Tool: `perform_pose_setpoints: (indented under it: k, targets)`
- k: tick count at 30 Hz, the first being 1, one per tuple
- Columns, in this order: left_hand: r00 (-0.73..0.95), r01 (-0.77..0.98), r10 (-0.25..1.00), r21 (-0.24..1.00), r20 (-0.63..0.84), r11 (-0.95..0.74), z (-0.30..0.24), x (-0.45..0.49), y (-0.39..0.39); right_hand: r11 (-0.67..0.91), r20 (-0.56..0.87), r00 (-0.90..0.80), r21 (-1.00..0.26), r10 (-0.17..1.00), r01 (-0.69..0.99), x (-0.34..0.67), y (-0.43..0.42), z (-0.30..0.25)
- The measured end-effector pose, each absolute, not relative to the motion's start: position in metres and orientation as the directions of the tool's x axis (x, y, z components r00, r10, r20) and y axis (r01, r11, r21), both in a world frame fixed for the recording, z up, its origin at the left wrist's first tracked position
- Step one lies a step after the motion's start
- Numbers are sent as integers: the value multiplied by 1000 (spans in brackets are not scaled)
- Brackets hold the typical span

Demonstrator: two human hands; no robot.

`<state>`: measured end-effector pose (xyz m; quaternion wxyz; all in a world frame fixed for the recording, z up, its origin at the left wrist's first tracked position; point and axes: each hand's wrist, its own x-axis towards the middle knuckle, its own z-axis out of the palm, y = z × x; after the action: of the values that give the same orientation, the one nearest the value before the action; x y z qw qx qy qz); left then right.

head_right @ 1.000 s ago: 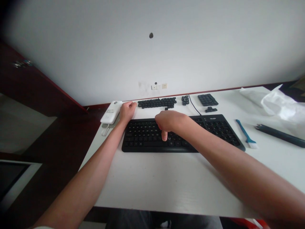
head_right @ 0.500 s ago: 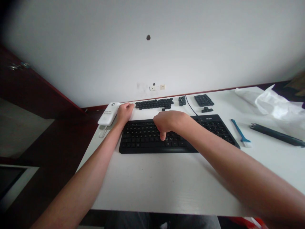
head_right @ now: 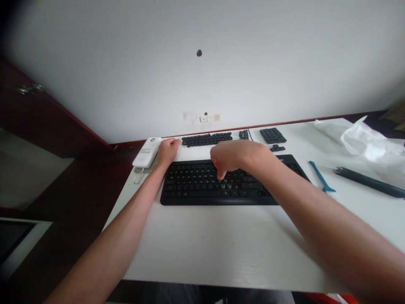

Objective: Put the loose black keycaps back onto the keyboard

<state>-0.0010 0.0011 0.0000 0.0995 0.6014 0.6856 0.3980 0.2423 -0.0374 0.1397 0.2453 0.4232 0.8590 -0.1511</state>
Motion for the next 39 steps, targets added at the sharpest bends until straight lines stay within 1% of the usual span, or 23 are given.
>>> perform_pose_setpoints:
  k: [3,8,12,18,21,25,28,30,35,39]
  targets:
    - [-247,747,904,663,349,-52,1,-1,0,641,-547,-569,-76,614,764,233,-45,134]
    - [-247,736,906,674,345,-56,0,-1,1,667,-607,-544,-31,579,744,225,-49,125]
    - [-246,732,904,678,350,-63,-2,-2,2,684,-597,-558,-21,576,729,223,-50,117]
    - [-258,724,901,687,350,-60,-2,-2,2,681,-590,-571,-47,571,731,227,-46,118]
    - [-265,716,903,696,338,-50,-1,-1,2,659,-511,-599,-82,617,748,239,-31,119]
    - [-284,714,904,700,318,-22,-1,-1,1,608,-264,-619,-133,739,783,267,5,111]
    - [-279,714,904,699,325,-31,-1,-1,1,614,-145,-627,-125,766,779,283,29,100]
    - [-274,711,904,702,329,-41,-1,-1,0,621,-119,-632,-120,766,775,288,38,93]
    - [-279,709,902,704,331,-39,-2,-2,2,625,-147,-640,-139,754,768,284,42,83]
    - [-270,719,900,693,342,-48,-4,-2,3,601,-136,-610,-104,780,792,280,42,76]
